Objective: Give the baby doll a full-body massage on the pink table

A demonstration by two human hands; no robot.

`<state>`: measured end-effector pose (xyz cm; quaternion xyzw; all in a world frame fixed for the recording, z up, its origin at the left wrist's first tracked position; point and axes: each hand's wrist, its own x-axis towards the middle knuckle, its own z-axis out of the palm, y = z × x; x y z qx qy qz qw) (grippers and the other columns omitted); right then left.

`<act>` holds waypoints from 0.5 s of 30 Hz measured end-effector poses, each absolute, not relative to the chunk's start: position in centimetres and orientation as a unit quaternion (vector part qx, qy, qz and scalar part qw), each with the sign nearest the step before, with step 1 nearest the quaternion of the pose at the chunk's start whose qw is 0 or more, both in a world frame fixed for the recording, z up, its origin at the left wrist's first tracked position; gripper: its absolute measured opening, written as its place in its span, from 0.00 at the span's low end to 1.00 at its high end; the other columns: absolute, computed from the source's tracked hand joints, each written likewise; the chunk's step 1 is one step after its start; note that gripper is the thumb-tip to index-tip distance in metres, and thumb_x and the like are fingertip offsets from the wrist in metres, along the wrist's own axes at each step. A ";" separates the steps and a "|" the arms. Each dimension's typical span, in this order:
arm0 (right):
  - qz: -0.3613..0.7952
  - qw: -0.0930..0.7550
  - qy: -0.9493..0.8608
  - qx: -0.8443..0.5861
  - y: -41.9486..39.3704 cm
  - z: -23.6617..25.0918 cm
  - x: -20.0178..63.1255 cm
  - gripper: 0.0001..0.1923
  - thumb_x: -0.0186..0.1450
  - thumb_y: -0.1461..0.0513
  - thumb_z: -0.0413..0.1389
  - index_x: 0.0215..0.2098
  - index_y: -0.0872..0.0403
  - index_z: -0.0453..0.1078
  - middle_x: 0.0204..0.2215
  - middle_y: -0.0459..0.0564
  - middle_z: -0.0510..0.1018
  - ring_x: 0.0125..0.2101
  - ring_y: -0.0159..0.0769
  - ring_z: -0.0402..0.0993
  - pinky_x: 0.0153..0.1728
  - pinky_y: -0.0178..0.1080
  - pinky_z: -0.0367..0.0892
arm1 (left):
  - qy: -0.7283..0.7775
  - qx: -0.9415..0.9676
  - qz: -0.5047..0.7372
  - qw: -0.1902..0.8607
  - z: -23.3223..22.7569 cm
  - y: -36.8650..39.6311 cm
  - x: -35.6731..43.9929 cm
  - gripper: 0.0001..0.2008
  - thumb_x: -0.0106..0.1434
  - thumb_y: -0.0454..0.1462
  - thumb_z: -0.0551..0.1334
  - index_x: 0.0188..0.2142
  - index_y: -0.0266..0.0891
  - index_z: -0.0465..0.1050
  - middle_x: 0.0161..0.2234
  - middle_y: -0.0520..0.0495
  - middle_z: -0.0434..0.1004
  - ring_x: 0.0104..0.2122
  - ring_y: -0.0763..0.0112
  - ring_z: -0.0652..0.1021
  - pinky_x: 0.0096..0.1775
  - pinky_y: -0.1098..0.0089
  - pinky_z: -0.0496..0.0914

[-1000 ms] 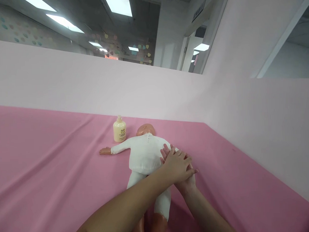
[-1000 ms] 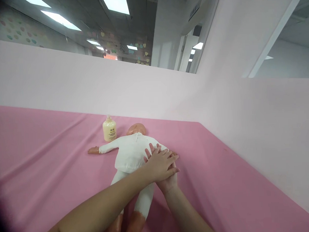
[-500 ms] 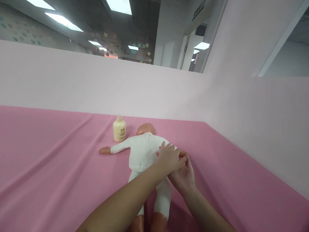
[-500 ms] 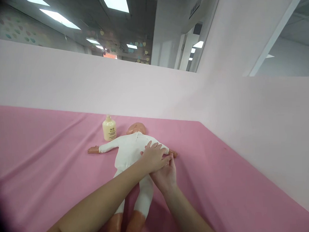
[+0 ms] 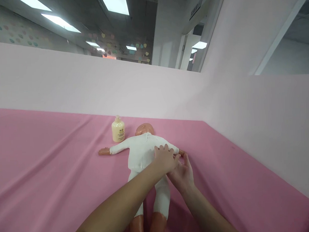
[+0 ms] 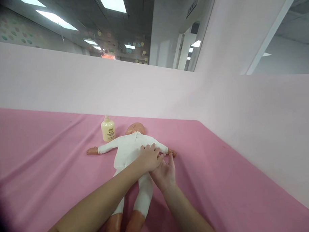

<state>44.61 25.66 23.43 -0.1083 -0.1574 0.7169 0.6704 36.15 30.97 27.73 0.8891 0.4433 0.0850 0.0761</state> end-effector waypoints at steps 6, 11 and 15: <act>0.705 0.667 -0.188 -0.152 25.9 23.0 44.4 0.27 0.66 0.44 0.51 0.50 0.54 0.72 0.57 0.58 0.74 0.65 0.48 0.60 0.65 0.60 0.50 | 0.406 0.910 0.046 0.067 27.8 30.3 35.8 0.29 0.71 0.49 0.42 0.63 0.39 0.62 0.68 0.35 0.56 0.63 0.50 0.63 0.59 0.47 0.58; 0.694 0.666 -0.211 -0.174 25.8 22.9 44.5 0.31 0.64 0.41 0.52 0.53 0.53 0.72 0.60 0.59 0.71 0.66 0.50 0.58 0.65 0.64 0.47 | 0.391 0.917 -0.004 0.084 28.4 29.3 35.8 0.32 0.71 0.50 0.42 0.69 0.38 0.53 0.71 0.38 0.48 0.69 0.50 0.52 0.63 0.45 0.51; 0.658 0.689 -0.226 -0.203 26.2 22.7 44.0 0.29 0.62 0.42 0.53 0.52 0.51 0.73 0.62 0.56 0.69 0.66 0.49 0.59 0.66 0.64 0.47 | 0.361 0.927 -0.019 0.101 29.0 28.7 35.7 0.34 0.71 0.52 0.43 0.70 0.37 0.49 0.72 0.39 0.43 0.71 0.51 0.46 0.66 0.44 0.45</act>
